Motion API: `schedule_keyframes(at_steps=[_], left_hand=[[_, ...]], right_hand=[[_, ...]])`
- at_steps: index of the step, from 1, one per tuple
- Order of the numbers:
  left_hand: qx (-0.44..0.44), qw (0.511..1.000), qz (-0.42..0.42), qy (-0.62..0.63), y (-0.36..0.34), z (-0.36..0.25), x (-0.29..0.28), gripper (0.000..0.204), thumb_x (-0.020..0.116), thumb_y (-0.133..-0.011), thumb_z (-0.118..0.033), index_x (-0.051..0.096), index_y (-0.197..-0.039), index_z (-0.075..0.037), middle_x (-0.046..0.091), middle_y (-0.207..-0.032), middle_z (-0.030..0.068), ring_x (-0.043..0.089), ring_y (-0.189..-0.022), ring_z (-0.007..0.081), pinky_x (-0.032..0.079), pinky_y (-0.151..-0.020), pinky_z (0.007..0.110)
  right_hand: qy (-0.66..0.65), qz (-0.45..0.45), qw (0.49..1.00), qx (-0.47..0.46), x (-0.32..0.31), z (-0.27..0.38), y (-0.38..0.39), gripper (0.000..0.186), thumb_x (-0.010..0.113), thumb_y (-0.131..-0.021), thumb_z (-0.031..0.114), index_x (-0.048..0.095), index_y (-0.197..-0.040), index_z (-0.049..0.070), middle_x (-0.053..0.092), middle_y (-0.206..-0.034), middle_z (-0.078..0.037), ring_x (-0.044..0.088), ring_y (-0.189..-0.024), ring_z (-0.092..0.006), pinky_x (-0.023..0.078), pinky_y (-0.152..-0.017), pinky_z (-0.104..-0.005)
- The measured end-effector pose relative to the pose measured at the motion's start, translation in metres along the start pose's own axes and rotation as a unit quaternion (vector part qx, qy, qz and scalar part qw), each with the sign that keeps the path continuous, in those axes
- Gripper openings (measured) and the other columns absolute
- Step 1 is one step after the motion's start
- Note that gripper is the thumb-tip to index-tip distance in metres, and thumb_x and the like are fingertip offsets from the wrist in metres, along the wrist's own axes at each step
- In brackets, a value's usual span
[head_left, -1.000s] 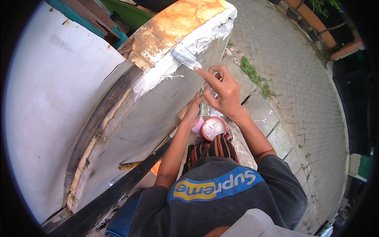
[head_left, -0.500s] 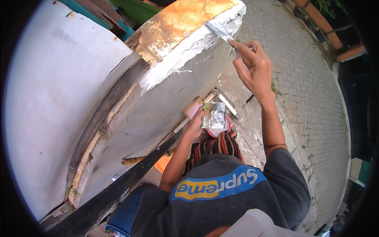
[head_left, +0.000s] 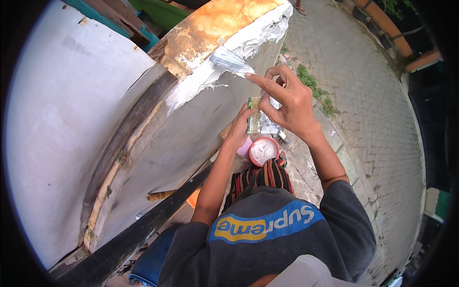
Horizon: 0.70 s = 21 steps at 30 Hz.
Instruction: The person mixes a white paste in a red bowl with a putty knife, then carries the bowl to a concrete wall and applies the paste to the wall surface, smoothing it with the putty knife.
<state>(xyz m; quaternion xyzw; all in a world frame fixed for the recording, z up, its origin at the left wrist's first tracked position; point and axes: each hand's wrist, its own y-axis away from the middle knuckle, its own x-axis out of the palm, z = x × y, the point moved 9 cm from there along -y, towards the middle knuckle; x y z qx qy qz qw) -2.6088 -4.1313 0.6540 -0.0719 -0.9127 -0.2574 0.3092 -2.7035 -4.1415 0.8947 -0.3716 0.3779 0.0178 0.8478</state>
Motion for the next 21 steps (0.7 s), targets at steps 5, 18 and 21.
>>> schedule_keyframes(at_steps=[5, 18, 21], left_hand=[[-0.023, 0.999, -0.010, -0.048, -0.002, 0.027, -0.021, 0.040, 0.045, -0.100, -0.016, 0.046, -0.139, -0.007, 0.059, -0.127, 0.0072, 0.060, -0.113, 0.0160, 0.049, -0.098, 0.033], [-0.054, 0.994, -0.084, -0.036, 0.027, 0.048, -0.072, 0.049, 0.047, -0.098, -0.017, 0.042, -0.145, -0.004, 0.053, -0.135, 0.0074, 0.052, -0.123, 0.0167, 0.044, -0.102, 0.034], [-0.044, 0.994, -0.083, -0.050, 0.027, 0.054, -0.080, 0.051, 0.046, -0.100, -0.022, 0.040, -0.147, -0.005, 0.050, -0.141, 0.0074, 0.049, -0.127, 0.0170, 0.041, -0.104, 0.034]], right_hand=[[-0.138, -0.205, 0.964, 0.098, 0.006, -0.054, 0.023, 0.048, 0.058, -0.085, -0.002, 0.065, -0.130, 0.009, 0.057, -0.096, -0.011, 0.055, -0.078, -0.0172, 0.046, -0.068, -0.0264], [-0.247, -0.238, 0.912, 0.223, 0.088, -0.044, 0.034, 0.050, 0.055, -0.096, 0.007, 0.048, -0.146, 0.003, 0.051, -0.108, -0.014, 0.053, -0.096, -0.0220, 0.046, -0.084, -0.0318], [-0.253, -0.240, 0.912, 0.215, 0.095, -0.029, 0.033, 0.054, 0.060, -0.094, 0.007, 0.047, -0.146, 0.000, 0.052, -0.106, -0.013, 0.054, -0.088, -0.0186, 0.047, -0.076, -0.0288]])
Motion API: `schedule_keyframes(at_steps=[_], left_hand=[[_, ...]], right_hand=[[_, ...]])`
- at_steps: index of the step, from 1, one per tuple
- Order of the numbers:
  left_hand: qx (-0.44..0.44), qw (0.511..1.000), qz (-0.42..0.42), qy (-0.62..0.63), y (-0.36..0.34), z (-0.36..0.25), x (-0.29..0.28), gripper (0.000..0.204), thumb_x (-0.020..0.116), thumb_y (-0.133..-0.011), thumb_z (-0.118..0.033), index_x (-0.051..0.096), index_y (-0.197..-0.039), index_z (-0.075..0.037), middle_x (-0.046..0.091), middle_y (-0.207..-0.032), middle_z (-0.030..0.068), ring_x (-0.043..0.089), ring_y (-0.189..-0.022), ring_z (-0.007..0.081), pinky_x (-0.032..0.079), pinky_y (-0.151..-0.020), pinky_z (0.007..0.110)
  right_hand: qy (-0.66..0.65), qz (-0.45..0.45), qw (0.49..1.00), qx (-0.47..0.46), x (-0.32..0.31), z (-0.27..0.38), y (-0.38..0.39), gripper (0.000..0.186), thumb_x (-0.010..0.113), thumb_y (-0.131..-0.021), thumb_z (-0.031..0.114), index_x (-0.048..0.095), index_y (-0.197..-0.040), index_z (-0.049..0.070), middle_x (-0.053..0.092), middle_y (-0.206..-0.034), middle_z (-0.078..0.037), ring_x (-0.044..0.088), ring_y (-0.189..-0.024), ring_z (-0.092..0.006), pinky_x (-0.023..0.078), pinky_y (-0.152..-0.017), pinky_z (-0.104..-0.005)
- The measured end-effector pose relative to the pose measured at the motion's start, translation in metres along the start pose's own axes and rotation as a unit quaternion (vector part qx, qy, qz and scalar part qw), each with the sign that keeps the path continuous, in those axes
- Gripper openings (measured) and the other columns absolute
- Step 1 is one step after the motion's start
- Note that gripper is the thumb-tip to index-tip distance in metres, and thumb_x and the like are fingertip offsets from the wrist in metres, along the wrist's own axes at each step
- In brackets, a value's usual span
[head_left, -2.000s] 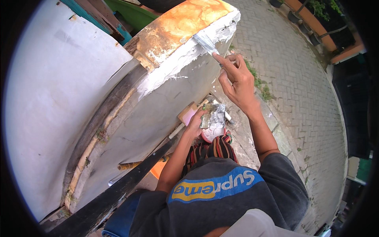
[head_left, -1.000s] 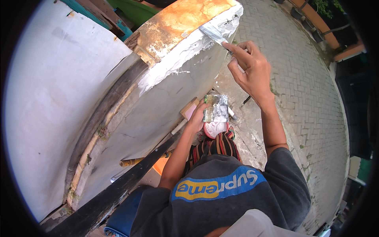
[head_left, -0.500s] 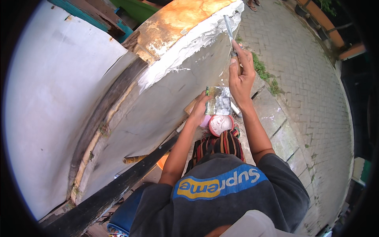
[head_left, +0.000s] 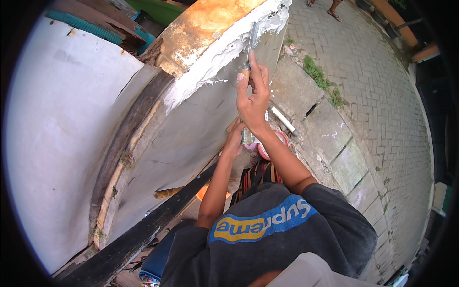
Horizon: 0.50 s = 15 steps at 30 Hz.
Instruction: The person mixes a white paste in a red bowl with a putty knife, then carries the bowl to a concrete wall and applies the paste to the wall surface, smoothing it with the putty knife.
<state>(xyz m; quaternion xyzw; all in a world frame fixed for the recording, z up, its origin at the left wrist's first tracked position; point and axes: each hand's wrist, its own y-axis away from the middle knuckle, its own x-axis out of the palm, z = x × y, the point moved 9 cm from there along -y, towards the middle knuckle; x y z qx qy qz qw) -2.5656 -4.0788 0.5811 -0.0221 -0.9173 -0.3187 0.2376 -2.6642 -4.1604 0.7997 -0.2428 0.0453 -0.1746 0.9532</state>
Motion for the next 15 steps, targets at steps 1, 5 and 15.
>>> schedule_keyframes(at_steps=[1, 5, 15], left_hand=[[0.005, 1.000, 0.000, -0.008, -0.002, 0.004, -0.004, 0.052, 0.046, -0.101, -0.024, 0.039, -0.148, -0.005, 0.048, -0.142, 0.0073, 0.048, -0.129, 0.0171, 0.040, -0.105, 0.035], [-0.017, 0.998, -0.018, -0.055, 0.007, 0.005, -0.001, 0.055, 0.045, -0.104, -0.031, 0.035, -0.151, -0.006, 0.045, -0.146, 0.0070, 0.045, -0.131, 0.0178, 0.038, -0.107, 0.036], [0.147, 0.986, 0.035, -0.071, 0.004, 0.014, -0.026, 0.039, 0.058, -0.098, -0.024, 0.054, -0.135, -0.011, 0.061, -0.108, -0.0003, 0.060, -0.091, 0.0082, 0.052, -0.071, 0.027]], right_hand=[[-0.016, 0.006, 1.000, 0.003, 0.003, 0.002, 0.003, 0.056, 0.062, -0.093, 0.007, 0.046, -0.146, 0.000, 0.052, -0.106, -0.012, 0.054, -0.085, -0.0171, 0.047, -0.073, -0.0277], [-0.044, 0.011, 0.999, 0.000, 0.010, 0.009, 0.011, 0.062, 0.069, -0.088, 0.006, 0.047, -0.146, -0.001, 0.053, -0.104, -0.010, 0.054, -0.076, -0.0125, 0.047, -0.064, -0.0240], [-0.103, 0.089, 0.991, 0.020, 0.033, 0.028, 0.040, 0.070, 0.073, -0.085, 0.001, 0.041, -0.148, -0.002, 0.049, -0.114, -0.011, 0.057, -0.089, -0.0130, 0.053, -0.068, -0.0241]])
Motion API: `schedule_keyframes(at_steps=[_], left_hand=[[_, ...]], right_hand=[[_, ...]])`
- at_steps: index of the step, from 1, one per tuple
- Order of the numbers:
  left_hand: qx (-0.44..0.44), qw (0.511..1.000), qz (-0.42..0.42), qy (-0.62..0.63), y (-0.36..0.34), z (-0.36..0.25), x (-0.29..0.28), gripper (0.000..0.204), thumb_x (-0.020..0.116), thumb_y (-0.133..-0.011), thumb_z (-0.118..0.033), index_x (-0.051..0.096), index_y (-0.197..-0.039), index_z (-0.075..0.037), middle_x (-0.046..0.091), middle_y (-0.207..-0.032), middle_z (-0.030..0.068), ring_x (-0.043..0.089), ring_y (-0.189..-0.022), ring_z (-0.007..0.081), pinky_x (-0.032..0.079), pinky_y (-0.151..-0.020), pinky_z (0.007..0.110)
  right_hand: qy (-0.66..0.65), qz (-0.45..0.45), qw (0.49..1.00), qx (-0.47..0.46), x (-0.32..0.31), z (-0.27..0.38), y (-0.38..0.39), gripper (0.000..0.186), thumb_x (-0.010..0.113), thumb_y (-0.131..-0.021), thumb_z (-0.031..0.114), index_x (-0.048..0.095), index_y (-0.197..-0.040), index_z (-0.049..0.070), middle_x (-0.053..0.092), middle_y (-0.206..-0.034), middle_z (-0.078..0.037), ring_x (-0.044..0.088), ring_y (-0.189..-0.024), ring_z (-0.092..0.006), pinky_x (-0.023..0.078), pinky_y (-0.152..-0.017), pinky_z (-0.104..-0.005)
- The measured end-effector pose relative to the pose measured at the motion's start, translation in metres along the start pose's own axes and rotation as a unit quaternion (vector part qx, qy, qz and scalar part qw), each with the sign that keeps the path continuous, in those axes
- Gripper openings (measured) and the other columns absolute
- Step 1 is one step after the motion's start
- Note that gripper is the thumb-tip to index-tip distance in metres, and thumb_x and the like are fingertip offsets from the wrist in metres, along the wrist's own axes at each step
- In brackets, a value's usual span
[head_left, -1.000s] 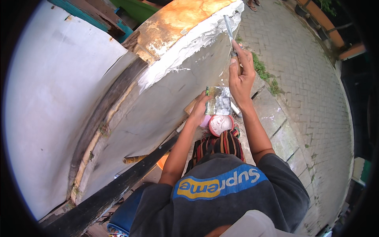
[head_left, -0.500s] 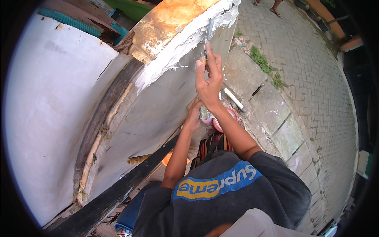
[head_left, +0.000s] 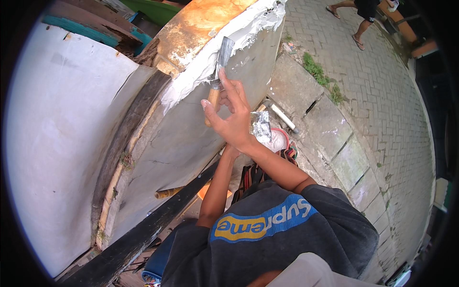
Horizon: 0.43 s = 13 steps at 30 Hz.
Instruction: The person mixes a white paste in a red bowl with a putty knife, then carries the bowl to a concrete wall and applies the paste to the wall surface, smoothing it with the putty knife.
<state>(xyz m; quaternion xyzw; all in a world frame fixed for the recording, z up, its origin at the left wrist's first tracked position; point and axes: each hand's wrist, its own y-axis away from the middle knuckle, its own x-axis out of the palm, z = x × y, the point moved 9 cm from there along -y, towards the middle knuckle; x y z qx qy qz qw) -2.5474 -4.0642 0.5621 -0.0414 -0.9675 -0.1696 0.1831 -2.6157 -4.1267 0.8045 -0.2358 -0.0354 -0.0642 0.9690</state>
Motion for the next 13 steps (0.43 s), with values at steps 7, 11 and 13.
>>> schedule_keyframes(at_steps=[7, 11, 13], left_hand=[[-0.018, 0.995, -0.033, -0.096, -0.051, 0.109, -0.085, 0.040, 0.054, -0.095, -0.022, 0.055, -0.134, -0.011, 0.064, -0.109, 0.0016, 0.062, -0.090, 0.0084, 0.052, -0.073, 0.027], [-0.135, 0.988, -0.062, -0.036, -0.030, 0.083, -0.042, 0.046, 0.054, -0.094, -0.024, 0.051, -0.138, -0.012, 0.064, -0.118, 0.0049, 0.063, -0.095, 0.0092, 0.052, -0.081, 0.026], [-0.156, 0.987, -0.049, -0.004, -0.016, 0.052, -0.023, 0.048, 0.055, -0.094, -0.024, 0.050, -0.140, -0.013, 0.064, -0.119, 0.0056, 0.063, -0.096, 0.0086, 0.052, -0.082, 0.024]], right_hand=[[-0.101, 0.005, 0.994, 0.039, 0.027, 0.006, 0.023, 0.076, 0.081, -0.076, 0.008, 0.045, -0.143, 0.001, 0.052, -0.107, -0.012, 0.056, -0.079, -0.0146, 0.050, -0.059, -0.0248], [-0.139, 0.046, 0.988, 0.041, 0.029, 0.013, 0.035, 0.075, 0.081, -0.075, 0.008, 0.046, -0.142, 0.003, 0.051, -0.108, -0.011, 0.056, -0.085, -0.0144, 0.052, -0.061, -0.0240], [-0.159, 0.070, 0.984, 0.036, 0.030, 0.023, 0.039, 0.074, 0.082, -0.076, 0.008, 0.047, -0.141, 0.005, 0.051, -0.110, -0.010, 0.056, -0.087, -0.0146, 0.053, -0.063, -0.0239]])
